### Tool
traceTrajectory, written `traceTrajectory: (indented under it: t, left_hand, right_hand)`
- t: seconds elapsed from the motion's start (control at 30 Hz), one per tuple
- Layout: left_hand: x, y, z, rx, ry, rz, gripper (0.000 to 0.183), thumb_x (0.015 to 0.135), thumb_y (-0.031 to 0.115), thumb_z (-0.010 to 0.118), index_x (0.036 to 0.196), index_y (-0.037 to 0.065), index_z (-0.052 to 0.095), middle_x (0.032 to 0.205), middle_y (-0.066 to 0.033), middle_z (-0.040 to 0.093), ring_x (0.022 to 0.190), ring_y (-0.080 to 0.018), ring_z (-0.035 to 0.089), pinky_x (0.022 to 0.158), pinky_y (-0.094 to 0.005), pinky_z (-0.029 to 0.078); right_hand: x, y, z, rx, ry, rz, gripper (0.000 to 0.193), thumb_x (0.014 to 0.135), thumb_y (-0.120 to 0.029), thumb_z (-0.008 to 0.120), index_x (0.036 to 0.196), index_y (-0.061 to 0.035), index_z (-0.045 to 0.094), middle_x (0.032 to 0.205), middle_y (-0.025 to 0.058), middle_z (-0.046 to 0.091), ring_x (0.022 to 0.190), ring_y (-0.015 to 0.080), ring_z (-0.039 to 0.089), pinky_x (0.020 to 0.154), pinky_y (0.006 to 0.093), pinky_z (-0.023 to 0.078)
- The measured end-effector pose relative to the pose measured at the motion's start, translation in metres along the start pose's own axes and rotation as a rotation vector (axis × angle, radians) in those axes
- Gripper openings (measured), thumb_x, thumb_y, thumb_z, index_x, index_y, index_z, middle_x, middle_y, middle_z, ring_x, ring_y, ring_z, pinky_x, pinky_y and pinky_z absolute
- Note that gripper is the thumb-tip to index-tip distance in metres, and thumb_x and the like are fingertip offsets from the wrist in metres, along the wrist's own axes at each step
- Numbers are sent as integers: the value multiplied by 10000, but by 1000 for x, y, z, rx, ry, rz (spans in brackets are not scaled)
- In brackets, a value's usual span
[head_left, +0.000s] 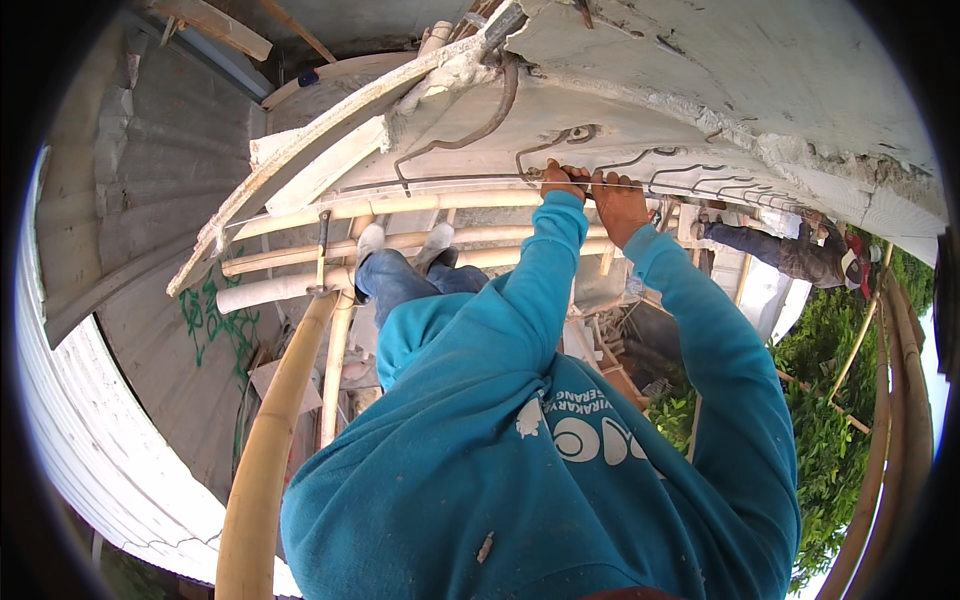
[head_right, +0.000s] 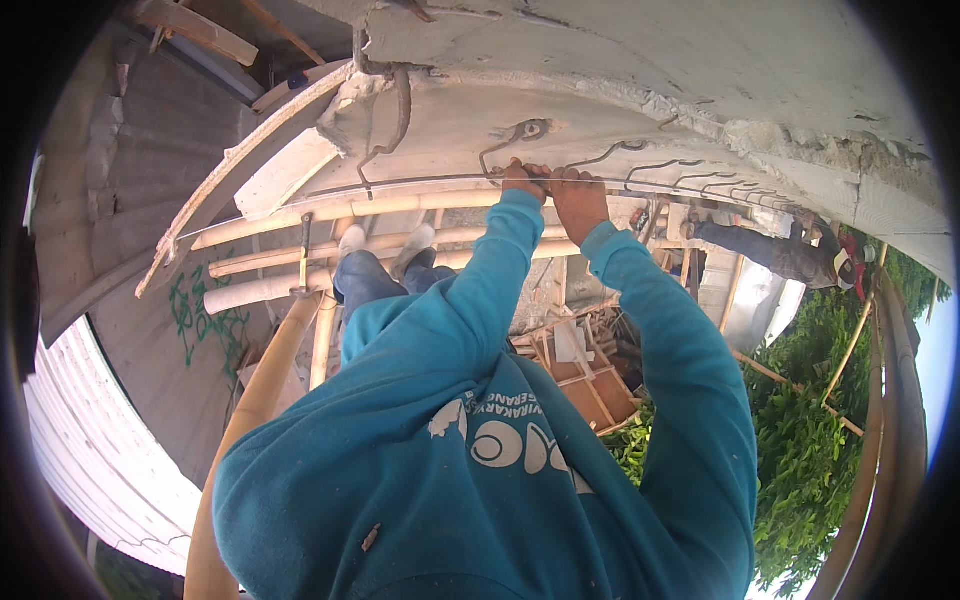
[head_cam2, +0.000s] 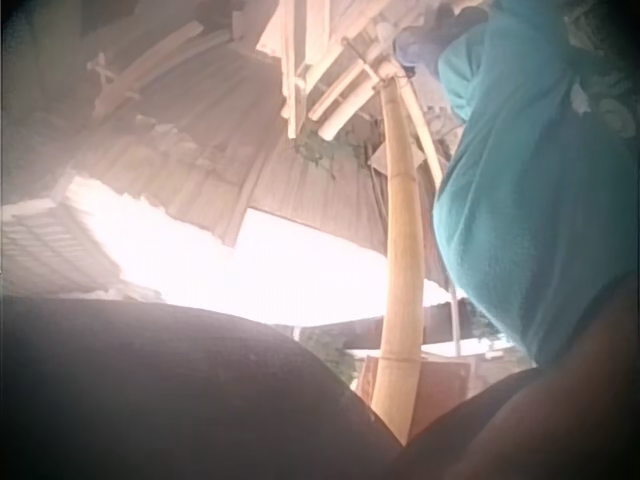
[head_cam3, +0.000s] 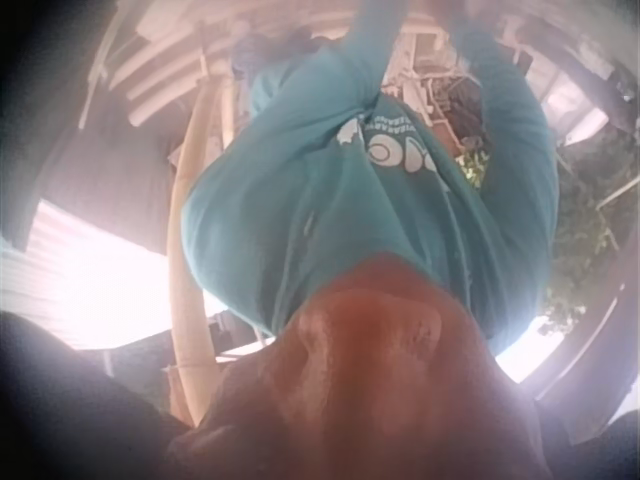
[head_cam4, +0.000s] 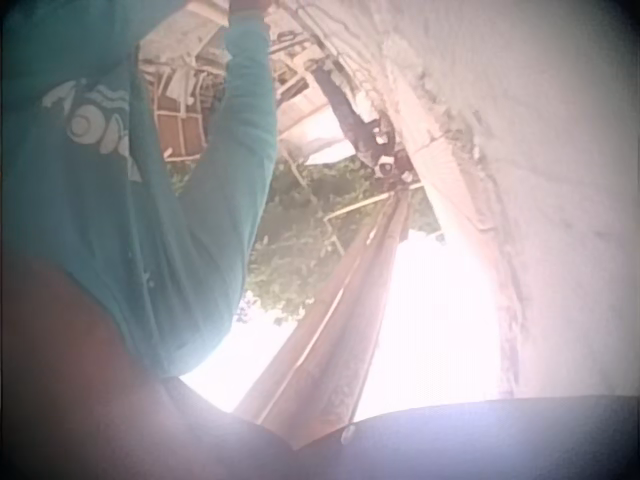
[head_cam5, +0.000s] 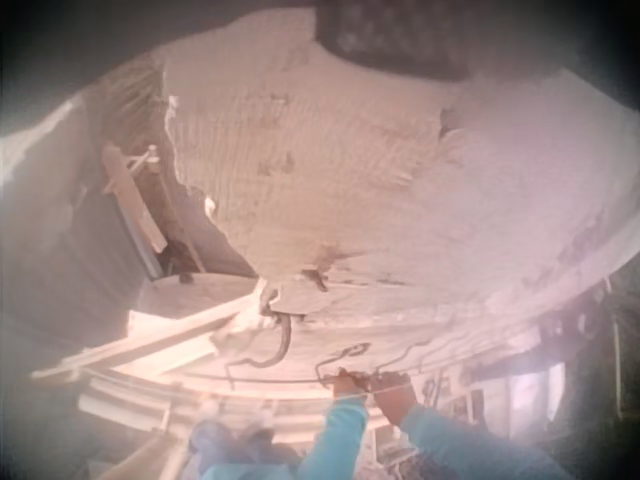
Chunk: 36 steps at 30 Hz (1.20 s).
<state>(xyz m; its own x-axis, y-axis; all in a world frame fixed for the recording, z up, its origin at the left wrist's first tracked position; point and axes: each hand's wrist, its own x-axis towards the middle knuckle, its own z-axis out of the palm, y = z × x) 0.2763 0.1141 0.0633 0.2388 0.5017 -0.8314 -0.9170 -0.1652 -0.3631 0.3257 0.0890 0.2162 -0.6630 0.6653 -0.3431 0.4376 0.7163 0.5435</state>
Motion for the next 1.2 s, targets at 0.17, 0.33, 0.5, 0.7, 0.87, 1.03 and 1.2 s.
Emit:
traceTrajectory:
  t: [0.17,0.33,0.5,0.7,0.87,1.03,1.2]
  left_hand:
    - [5,3,-2,-17,-23,12,410,995,408,406,918,5,423,726,-103,482,612,-246,499,647,-470,522]
    - [-30,2,-24,19,-207,-74,476,933,458,539,1066,13,436,1015,-167,578,940,-295,581,832,-480,503]
    - [-33,-13,-22,-222,-357,-9,498,879,446,643,1075,27,461,1091,-137,583,1075,-261,568,918,-429,495]
    - [-21,-12,-8,-209,-128,59,375,954,409,538,809,74,449,644,-49,473,576,-182,490,729,-371,544]
    - [-9,-2,9,-151,51,-29,325,997,375,449,903,64,448,715,-52,479,607,-204,493,687,-427,539]
    - [-3,5,10,-116,64,-67,305,992,350,459,1046,53,423,812,-79,500,660,-229,514,678,-477,532]
    - [-26,5,0,8,-4,-17,381,959,330,516,1158,30,391,905,-127,522,810,-278,568,748,-497,530]
  right_hand:
    - [20,18,0,262,-190,-55,193,824,-147,581,967,-18,586,823,165,658,746,270,673,618,384,536]
    - [56,48,1,822,-1069,189,289,940,-264,484,1026,-22,617,612,80,556,513,200,566,436,381,466]
    - [53,76,55,1456,-1508,487,261,921,-255,543,1043,-39,622,616,8,490,442,114,449,364,275,361]
    - [39,42,6,306,-588,-143,553,752,-231,729,1227,-52,508,835,74,609,743,220,645,573,419,531]
    - [18,25,3,-21,44,-182,350,802,-124,576,1138,-49,516,908,86,579,834,267,656,680,400,530]
    - [39,39,21,186,-91,-178,148,798,-135,590,912,-42,603,784,127,643,663,247,668,584,367,548]
    - [68,57,-17,884,-1081,213,376,914,-404,588,947,-42,683,605,45,545,568,157,600,451,307,454]
